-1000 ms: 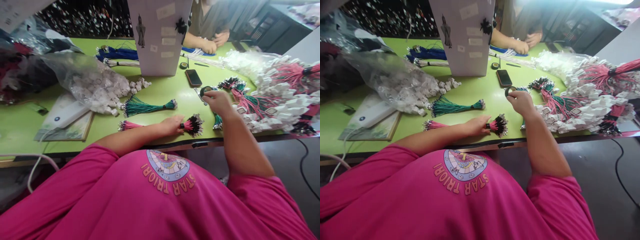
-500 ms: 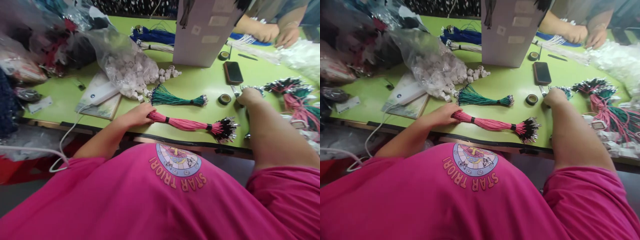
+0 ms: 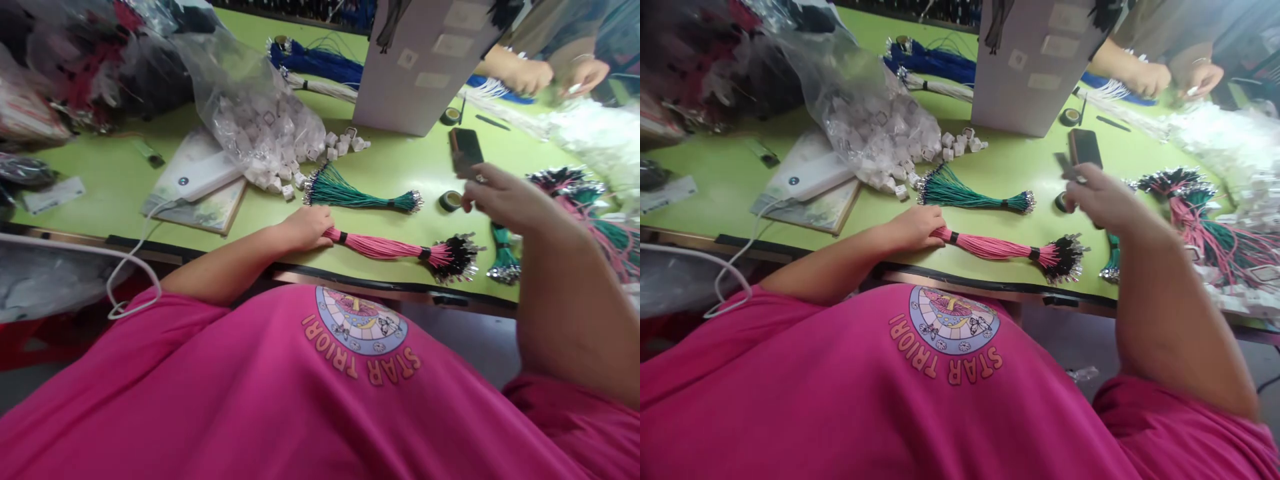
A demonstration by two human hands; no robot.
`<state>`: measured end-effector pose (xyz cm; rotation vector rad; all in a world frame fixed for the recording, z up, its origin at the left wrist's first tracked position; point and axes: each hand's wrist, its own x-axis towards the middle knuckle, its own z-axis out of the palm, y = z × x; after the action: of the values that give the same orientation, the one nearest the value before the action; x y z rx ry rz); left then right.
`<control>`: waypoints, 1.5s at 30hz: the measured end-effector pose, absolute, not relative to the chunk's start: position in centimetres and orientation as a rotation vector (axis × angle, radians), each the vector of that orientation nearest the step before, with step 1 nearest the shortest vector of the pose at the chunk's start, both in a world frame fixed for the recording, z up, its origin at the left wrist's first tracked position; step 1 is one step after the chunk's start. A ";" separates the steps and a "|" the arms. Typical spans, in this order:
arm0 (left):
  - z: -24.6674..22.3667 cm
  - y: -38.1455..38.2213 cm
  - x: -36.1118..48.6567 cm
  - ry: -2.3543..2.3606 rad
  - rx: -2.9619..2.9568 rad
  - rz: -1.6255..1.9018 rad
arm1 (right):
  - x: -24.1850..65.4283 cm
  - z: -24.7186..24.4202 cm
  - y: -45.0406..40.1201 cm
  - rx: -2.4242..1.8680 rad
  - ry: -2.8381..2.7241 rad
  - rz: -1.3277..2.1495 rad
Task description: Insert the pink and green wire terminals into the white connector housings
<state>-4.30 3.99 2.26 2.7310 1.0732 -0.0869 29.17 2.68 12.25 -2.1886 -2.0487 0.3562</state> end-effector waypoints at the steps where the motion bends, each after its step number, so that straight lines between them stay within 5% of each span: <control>1: 1.9 4.2 -4.4 1.094 2.684 -0.019 | 27.5 12.1 2.3 -2.123 -2.157 0.600; 6: 1.6 4.7 -4.8 1.135 2.539 0.071 | 18.4 9.1 -0.9 -1.831 -2.988 0.258; 19: 1.5 4.7 -4.6 1.106 2.590 0.051 | 17.0 9.5 -1.6 -1.852 -3.165 0.047; 28: 1.4 3.4 -4.7 0.837 2.996 0.279 | 20.6 9.1 5.5 -2.302 -2.461 -0.152; 37: 2.2 3.5 -5.5 1.080 2.596 0.487 | 17.4 5.3 1.1 -1.763 -2.662 0.675; 41: 4.3 1.1 -5.9 1.304 2.412 0.735 | 18.0 3.9 1.2 -1.831 -2.446 0.615; 45: 4.8 -1.2 -4.4 1.062 1.864 0.363 | 17.6 3.9 0.9 -1.850 -2.245 0.523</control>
<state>-4.44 -1.21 4.83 1.8643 1.0623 0.3635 17.65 0.85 3.93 -1.8496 -2.2454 0.5229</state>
